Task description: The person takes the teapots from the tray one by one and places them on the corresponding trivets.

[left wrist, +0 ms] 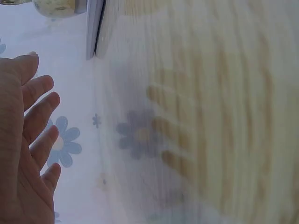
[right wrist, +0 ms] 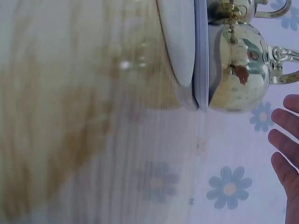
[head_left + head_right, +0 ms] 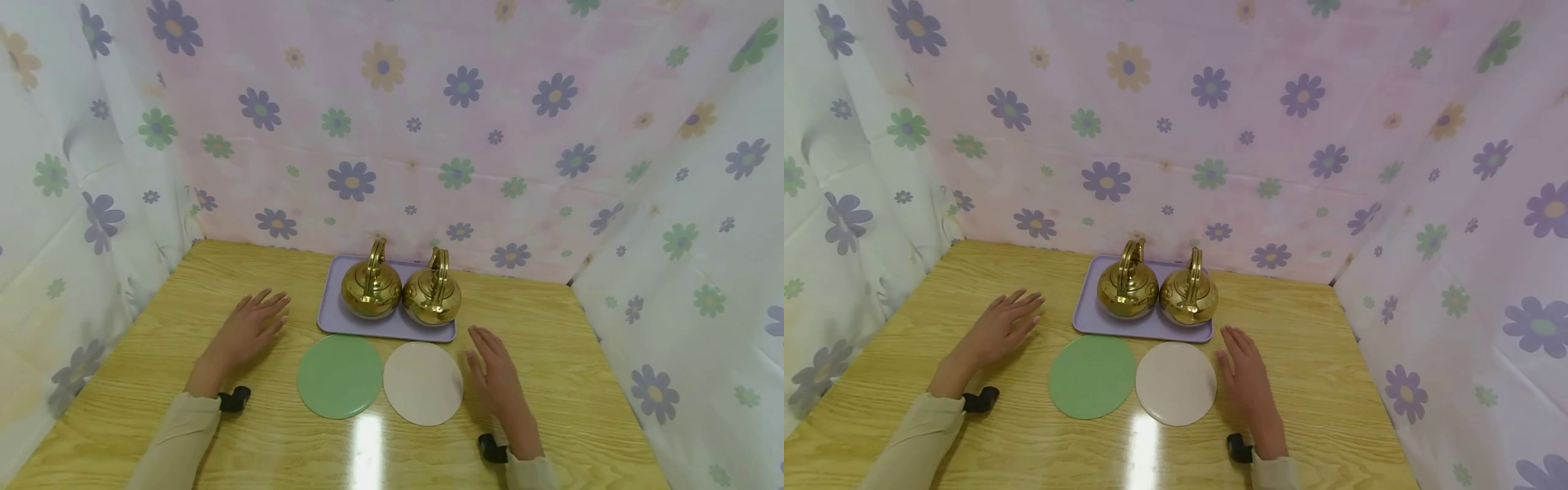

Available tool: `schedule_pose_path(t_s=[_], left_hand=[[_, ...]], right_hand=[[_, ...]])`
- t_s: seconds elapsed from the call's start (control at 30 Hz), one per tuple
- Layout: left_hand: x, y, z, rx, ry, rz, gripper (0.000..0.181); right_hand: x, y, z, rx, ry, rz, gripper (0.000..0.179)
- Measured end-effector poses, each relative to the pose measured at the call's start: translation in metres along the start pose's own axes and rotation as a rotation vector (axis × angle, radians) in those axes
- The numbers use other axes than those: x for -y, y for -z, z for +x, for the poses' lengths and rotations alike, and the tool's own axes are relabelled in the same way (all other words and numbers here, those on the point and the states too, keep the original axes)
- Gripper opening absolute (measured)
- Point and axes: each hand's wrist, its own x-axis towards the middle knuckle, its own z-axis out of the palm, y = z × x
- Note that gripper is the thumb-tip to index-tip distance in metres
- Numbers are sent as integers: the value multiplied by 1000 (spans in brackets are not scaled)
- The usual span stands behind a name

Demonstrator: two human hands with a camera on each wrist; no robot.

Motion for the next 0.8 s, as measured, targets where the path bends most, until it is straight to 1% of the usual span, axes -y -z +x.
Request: schedule_pose_path(t_s=[0.1,0.2,0.3,0.53,0.8], left_hand=[[-3,0,1,-8,-13,-15,46],[-7,0,2,-19,-30,-32,44],[-10,0,4,-13,-40,-42,43],[-13,-5,9,11,-58,-44,42],[-15,-12,13,-12,-82,-68,40]], right_hand=[[2,-3,1,-9,21,14,43],[5,-5,2,-1,26,30,44],[8,-8,3,2,32,49,43],[16,-17,7,3,66,83,42],[28,-24,13,21,68,136,45]])
